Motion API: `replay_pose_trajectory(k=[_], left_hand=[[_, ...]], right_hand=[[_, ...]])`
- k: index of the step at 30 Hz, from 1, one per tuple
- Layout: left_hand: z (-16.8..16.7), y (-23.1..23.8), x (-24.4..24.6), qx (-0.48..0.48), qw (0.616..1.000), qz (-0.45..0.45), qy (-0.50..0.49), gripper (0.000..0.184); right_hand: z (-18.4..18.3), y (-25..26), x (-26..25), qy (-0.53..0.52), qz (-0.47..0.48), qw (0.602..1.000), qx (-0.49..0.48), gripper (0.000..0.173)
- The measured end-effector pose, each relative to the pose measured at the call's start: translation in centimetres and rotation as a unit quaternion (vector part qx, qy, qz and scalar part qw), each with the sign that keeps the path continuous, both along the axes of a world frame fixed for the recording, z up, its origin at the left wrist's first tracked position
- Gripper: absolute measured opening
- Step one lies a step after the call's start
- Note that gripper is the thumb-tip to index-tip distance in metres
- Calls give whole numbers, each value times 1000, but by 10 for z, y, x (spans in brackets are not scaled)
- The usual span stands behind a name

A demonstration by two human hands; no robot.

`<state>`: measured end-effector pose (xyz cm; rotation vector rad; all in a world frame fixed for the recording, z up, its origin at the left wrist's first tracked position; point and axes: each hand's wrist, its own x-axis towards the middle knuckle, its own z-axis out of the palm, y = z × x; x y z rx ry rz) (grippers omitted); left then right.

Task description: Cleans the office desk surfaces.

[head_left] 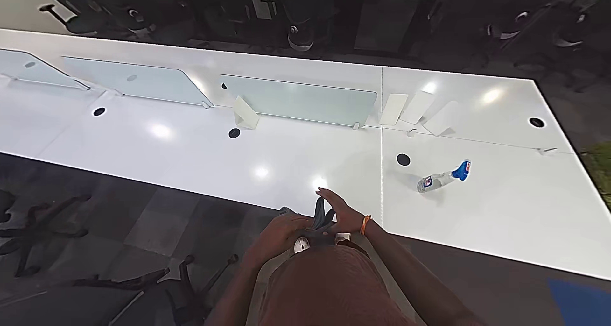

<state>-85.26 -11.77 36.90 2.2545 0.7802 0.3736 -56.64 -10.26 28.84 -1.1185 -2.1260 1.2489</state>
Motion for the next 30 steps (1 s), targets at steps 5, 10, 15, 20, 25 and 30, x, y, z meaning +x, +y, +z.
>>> replay_pose_trajectory(k=[5, 10, 15, 20, 25, 30], left_hand=[[-10, 10, -54, 7, 999, 33, 16, 33], [-54, 15, -79, -64, 991, 109, -40, 26], [-68, 12, -80, -106, 981, 114, -117, 21], [-106, 7, -65, -213, 973, 68, -63, 24], [-115, -6, -29, -358, 932, 49, -27, 27], [-89, -9, 1, -407, 906, 86, -77, 26]], right_hand=[[11, -11, -30, -48, 10, 995, -82, 29], [12, -55, -28, 113, -149, 979, -81, 21], [27, -105, -48, 215, -286, 930, -76, 18], [-12, -147, -49, -9, -374, 925, -67, 32], [-31, -181, -39, 2, -479, 872, -100, 31], [-14, -187, -17, 242, -502, 825, -88, 43]])
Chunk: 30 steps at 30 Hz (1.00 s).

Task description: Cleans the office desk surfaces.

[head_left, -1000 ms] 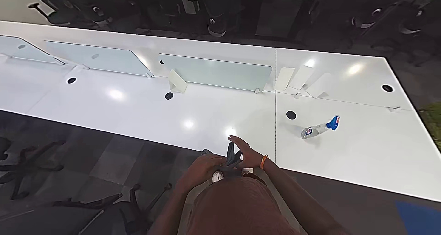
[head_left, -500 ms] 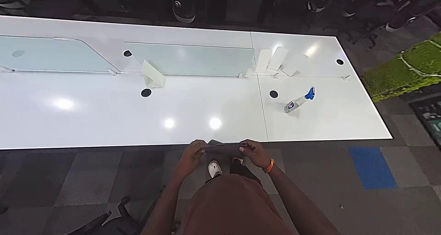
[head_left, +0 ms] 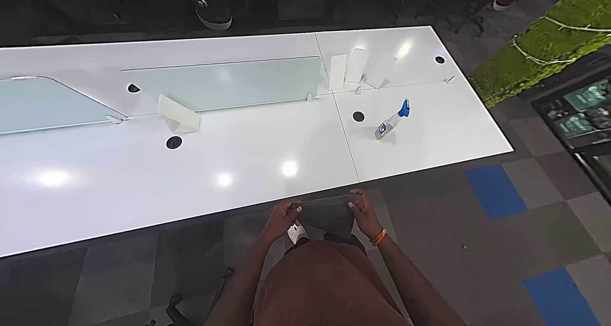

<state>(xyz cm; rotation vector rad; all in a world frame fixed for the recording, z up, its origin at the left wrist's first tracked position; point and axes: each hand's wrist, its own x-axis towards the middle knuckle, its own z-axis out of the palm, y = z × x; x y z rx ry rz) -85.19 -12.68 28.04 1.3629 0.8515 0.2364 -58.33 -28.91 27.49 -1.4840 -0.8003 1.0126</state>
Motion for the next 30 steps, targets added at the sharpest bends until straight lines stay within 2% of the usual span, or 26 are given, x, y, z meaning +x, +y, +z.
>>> replay_pose_trajectory(k=[3, 5, 7, 11, 14, 17, 20, 24, 30], left_hand=[[14, 4, 9, 3, 1000, 16, -21, 24], [22, 4, 16, 8, 999, 25, -31, 22], [28, 3, 26, 14, 999, 36, -36, 21], [36, -6, 51, 36, 997, 61, -33, 19], [44, -17, 73, 61, 995, 75, -21, 18], [50, -31, 94, 113, 990, 82, -13, 18], [53, -42, 109, 208, 974, 82, -17, 19], [64, -49, 126, 304, 948, 91, 25, 22], [72, -47, 133, 341, 932, 100, 65, 22]], right_hand=[[20, -1, 19, 54, 71, 995, 41, 69], [21, -2, 33, 14, 122, 992, 23, 86], [19, 0, 46, -34, 164, 986, -3, 89], [14, 2, 74, -73, 180, 981, 18, 64], [12, 2, 103, -140, 205, 968, 36, 46], [19, 6, 134, -244, 266, 931, 50, 38], [24, 11, 155, -311, 315, 896, 27, 34], [31, 20, 177, -322, 356, 877, -3, 28], [21, 32, 196, -242, 316, 908, 128, 19]])
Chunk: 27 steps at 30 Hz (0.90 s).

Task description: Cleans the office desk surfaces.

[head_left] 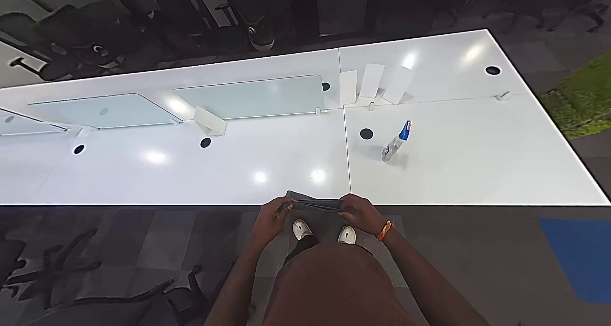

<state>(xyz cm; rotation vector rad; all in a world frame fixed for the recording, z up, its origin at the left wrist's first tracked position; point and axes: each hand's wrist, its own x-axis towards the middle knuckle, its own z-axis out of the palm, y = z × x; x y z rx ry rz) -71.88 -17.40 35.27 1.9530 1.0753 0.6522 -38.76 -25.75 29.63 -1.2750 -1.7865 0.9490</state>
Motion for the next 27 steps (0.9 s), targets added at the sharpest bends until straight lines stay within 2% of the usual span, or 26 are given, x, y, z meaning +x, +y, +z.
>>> replay_pose_trajectory(k=[4, 8, 16, 19, 23, 27], left_hand=[[-1, -3, -1, -9, 1000, 23, -9, 21], [2, 0, 2, 1, 999, 31, -17, 19], [-2, -5, 3, 1, 999, 36, 9, 21], [-9, -8, 6, 4, 999, 33, 27, 22], [-26, -17, 14, -27, 998, 13, 47, 18], [-66, -16, 41, -56, 985, 4, 160, 20]], right_hand=[[-4, 1, 1, 61, 22, 997, 35, 20], [-3, 9, 6, 21, 29, 997, 68, 22], [-12, 7, 8, -83, -15, 987, 134, 25], [-18, -2, 9, -72, -51, 992, 96, 22], [-31, -23, 6, -64, -113, 990, -49, 35], [-60, -31, 11, -81, -188, 974, -102, 25]])
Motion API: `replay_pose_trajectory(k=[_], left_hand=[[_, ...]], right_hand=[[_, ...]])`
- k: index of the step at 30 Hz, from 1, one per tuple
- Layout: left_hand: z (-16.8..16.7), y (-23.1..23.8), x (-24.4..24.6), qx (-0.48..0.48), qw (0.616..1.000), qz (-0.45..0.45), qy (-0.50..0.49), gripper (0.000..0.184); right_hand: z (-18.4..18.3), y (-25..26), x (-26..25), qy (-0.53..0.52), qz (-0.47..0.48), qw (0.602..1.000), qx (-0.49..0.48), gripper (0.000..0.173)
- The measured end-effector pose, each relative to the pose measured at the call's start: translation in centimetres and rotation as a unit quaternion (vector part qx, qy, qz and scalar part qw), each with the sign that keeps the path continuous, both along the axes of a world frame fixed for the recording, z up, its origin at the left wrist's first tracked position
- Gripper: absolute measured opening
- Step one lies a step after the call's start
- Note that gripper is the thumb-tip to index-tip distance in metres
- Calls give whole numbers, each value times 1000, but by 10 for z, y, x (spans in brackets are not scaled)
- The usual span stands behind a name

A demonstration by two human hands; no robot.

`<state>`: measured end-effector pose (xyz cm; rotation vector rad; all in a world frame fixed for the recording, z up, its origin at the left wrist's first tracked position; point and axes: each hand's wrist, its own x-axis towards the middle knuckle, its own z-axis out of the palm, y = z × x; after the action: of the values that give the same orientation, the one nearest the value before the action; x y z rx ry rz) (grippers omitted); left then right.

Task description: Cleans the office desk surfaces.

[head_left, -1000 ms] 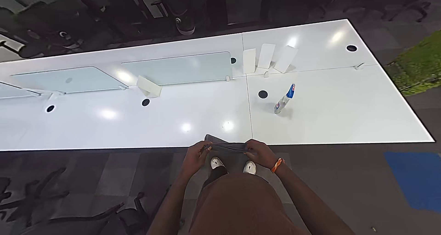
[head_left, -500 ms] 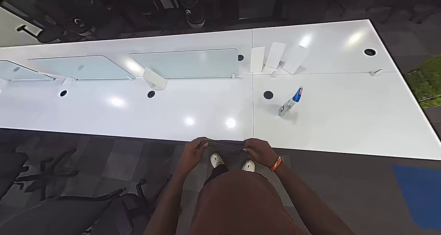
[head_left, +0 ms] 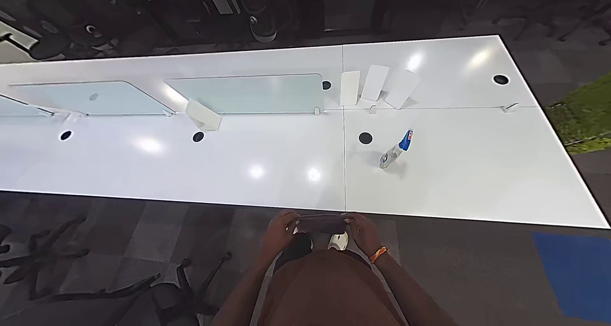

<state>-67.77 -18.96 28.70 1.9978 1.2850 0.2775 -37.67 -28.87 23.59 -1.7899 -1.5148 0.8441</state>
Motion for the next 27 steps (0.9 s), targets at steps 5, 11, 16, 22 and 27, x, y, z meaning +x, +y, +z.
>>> replay_pose_trajectory(k=[5, 11, 16, 22, 27], left_hand=[[-39, 38, 64, -44, 993, -61, 91, 28], [-48, 74, 120, 122, 988, -50, -76, 24], [-134, 75, 123, 74, 990, -114, -37, 25], [-199, 91, 112, -44, 986, -159, 22, 36], [-247, 196, 115, 181, 982, -13, 49, 43]], right_hand=[[-30, 13, 29, 5, -118, 993, -7, 23], [-21, 9, 57, -93, -179, 970, 137, 25], [-101, -8, 57, -208, -128, 969, 32, 28], [-148, 33, 36, -219, -115, 962, -114, 67], [-186, 127, 16, -306, -137, 933, -128, 93]])
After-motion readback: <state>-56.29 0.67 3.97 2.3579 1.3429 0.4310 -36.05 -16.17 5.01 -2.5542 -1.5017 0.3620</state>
